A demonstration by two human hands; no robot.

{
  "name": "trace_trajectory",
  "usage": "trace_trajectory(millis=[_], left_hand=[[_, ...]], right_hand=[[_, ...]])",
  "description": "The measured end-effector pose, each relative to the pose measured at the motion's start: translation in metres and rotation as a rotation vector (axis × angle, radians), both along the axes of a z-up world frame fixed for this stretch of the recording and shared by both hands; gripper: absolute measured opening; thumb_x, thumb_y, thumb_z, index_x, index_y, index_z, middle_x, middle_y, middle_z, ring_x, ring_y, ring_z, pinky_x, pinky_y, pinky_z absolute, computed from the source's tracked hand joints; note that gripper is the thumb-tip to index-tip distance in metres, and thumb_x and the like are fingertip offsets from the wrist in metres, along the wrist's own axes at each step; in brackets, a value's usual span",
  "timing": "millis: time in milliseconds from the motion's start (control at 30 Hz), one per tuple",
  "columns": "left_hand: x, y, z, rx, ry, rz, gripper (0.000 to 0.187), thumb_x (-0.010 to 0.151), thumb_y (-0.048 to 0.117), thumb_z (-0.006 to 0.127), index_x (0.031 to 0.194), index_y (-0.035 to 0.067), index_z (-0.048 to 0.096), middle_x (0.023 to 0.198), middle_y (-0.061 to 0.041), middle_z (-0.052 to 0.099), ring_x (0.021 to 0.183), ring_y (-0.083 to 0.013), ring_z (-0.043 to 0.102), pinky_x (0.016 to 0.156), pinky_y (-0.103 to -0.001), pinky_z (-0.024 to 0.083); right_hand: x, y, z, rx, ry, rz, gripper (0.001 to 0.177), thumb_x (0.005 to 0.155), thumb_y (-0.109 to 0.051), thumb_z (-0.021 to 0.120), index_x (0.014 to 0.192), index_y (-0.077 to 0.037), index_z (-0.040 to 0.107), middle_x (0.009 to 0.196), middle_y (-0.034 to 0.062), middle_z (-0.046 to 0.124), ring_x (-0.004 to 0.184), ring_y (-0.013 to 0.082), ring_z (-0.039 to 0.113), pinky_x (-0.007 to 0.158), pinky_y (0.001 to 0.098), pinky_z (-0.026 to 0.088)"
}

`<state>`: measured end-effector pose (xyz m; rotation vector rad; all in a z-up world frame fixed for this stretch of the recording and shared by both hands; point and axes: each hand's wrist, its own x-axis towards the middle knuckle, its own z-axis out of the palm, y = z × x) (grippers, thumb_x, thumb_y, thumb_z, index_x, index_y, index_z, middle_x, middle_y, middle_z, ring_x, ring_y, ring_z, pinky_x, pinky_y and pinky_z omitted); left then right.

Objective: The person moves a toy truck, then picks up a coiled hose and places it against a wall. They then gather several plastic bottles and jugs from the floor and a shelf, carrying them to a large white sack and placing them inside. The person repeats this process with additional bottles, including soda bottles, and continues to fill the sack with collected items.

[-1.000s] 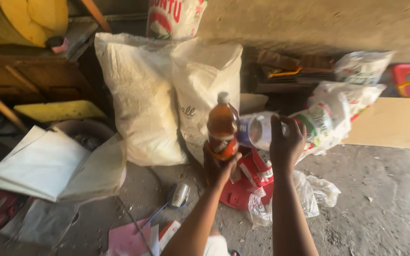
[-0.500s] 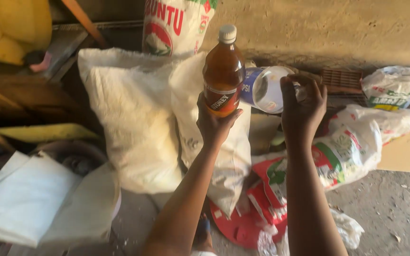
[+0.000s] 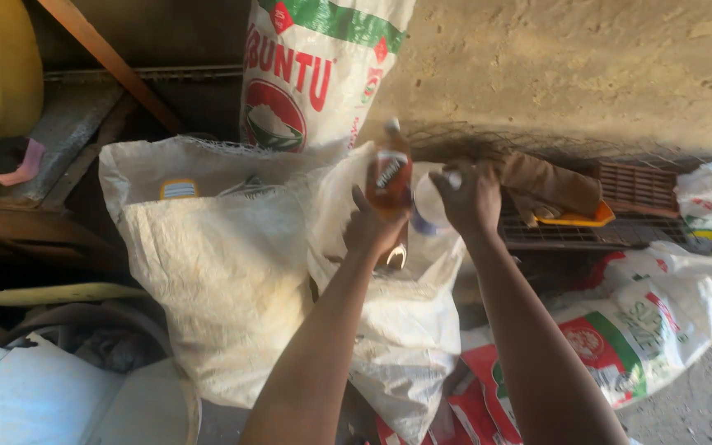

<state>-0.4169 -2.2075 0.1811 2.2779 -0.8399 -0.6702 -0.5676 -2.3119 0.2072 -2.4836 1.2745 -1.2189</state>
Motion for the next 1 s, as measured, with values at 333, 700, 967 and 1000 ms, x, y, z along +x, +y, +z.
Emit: trace_trajectory(millis=[333,700,967,1000], left_hand=[[0.034,0.019,-0.049,0.330,-0.205,-1.107,0.048,0.074,0.036,0.074,0.117,0.014,0.072,0.118,-0.011,0.070,0.111,-0.0297,0.067,0.096,-0.043,0.052],[0.001,0.072,-0.056,-0.584,-0.611,-0.126,0.042,0.094,0.023,0.063,0.136,0.018,0.064,0.140,-0.010,0.065,0.139,-0.0346,0.051,0.117,-0.059,0.033],[-0.078,0.157,-0.032,-0.661,0.065,0.351,0.085,0.100,0.072,0.042,0.160,0.011,0.038,0.167,-0.025,0.024,0.157,-0.0455,0.014,0.120,-0.063,0.010],[-0.071,0.176,-0.028,-0.625,0.071,0.559,0.085,0.102,0.071,0.049,0.157,0.007,0.039,0.163,-0.027,0.028,0.153,-0.0459,0.021,0.119,-0.062,0.017]], right_hand=[[0.017,-0.044,-0.095,0.422,0.101,0.064,0.045,0.090,-0.038,0.070,0.128,-0.014,0.065,0.104,0.0089,0.072,0.108,0.0286,0.066,0.094,0.0443,0.051],[0.003,0.074,-0.088,0.647,-0.532,0.335,0.042,0.100,-0.039,0.065,0.129,-0.007,0.066,0.125,0.0114,0.072,0.120,0.0261,0.065,0.103,0.0380,0.049],[0.052,0.176,-0.048,1.679,-0.990,1.046,0.068,0.101,-0.076,0.044,0.134,-0.018,0.059,0.129,0.0008,0.061,0.121,0.0235,0.056,0.106,0.0463,0.044],[0.054,0.191,-0.035,1.385,-1.019,1.021,0.061,0.103,-0.075,0.053,0.137,-0.024,0.055,0.133,-0.0012,0.057,0.127,0.0220,0.052,0.113,0.0455,0.042]])
